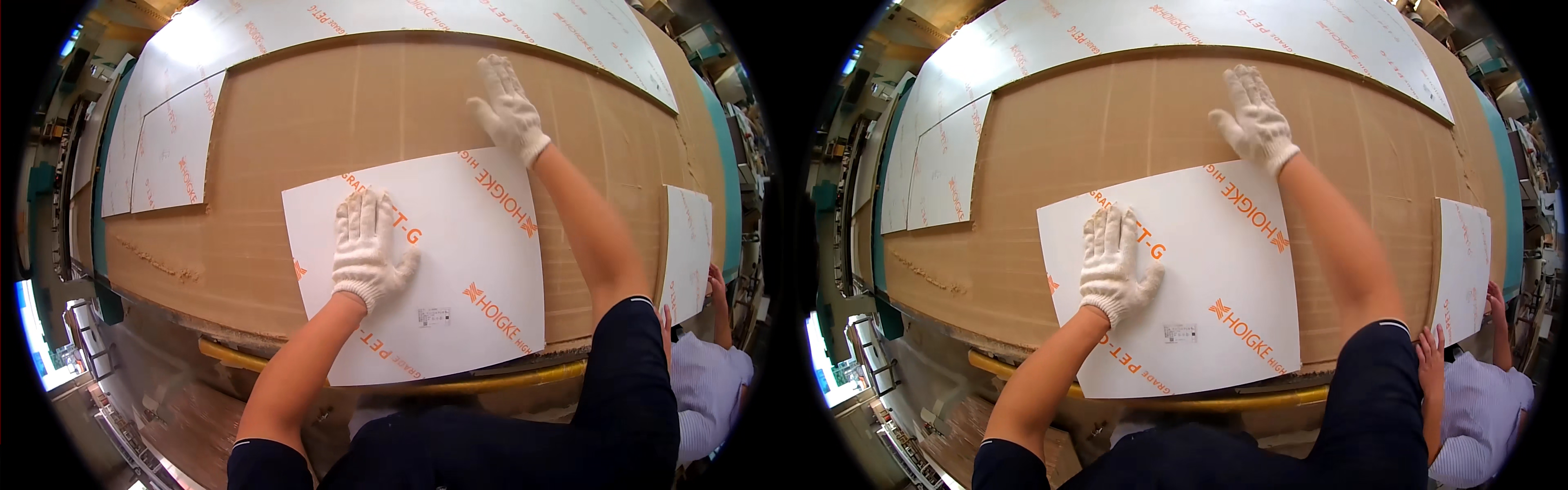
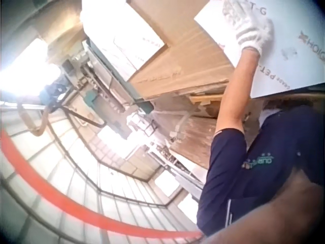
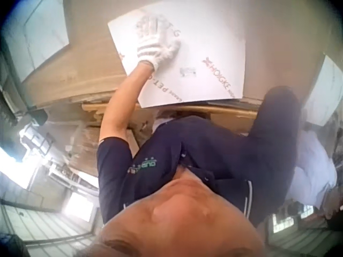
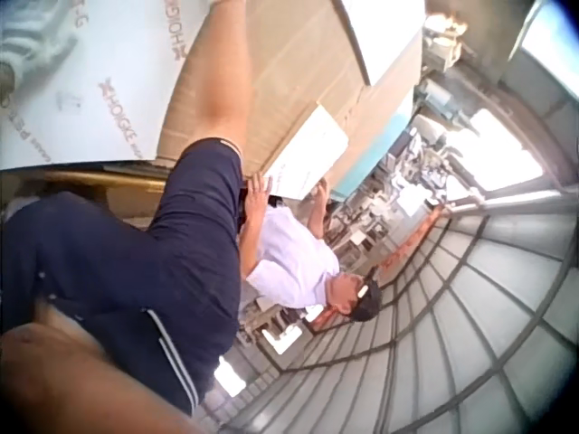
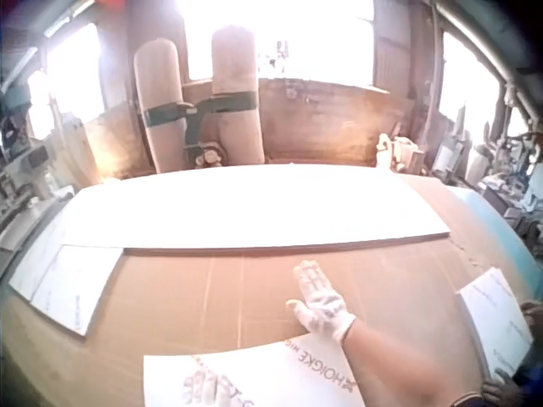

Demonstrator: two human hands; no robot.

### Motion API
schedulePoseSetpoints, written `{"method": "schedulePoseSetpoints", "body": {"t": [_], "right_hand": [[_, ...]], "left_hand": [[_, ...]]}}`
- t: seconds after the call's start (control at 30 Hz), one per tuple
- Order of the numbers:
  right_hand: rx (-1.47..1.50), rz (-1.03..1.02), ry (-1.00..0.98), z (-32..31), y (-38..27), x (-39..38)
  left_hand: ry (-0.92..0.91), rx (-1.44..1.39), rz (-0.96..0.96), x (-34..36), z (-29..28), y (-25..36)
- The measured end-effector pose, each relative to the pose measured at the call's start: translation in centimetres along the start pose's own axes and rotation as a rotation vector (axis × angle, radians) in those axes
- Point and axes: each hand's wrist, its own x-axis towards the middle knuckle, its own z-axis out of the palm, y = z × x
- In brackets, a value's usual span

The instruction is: The person walks through a workshop to a control station, interacts with a computer mouse and monitor to configure a machine, and then works with another person to position and press down on several white boards on a vacuum table.

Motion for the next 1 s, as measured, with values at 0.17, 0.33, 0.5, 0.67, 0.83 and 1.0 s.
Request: {"method": "schedulePoseSetpoints", "body": {"t": [0.17, 0.33, 0.5, 0.67, 0.83, 1.0], "right_hand": [[0.005, -0.209, -0.247, 1.0, -7.8, -7.0], [0.289, -0.269, -0.315, 5.6, -19.3, -3.8], [0.09, -0.321, -0.291, 0.3, -8.1, -6.7], [-0.263, 0.136, -0.335, -9.0, 5.0, -13.0], [-0.126, -0.07, -0.233, -1.4, -3.4, -9.9], [0.193, -0.272, -0.382, 5.8, -20.6, -4.1]], "left_hand": [[0.028, -0.018, -0.033, -0.2, 0.4, -0.5], [-0.197, -0.112, -0.097, 1.7, -1.1, 1.0], [0.042, 0.016, -0.051, -0.3, 0.3, -0.3], [0.003, 0.007, -0.056, 0.0, 0.3, 0.0], [0.008, -0.011, -0.061, 0.0, 0.2, 0.1], [-0.137, -0.057, -0.054, 1.0, -0.2, 0.3]]}}
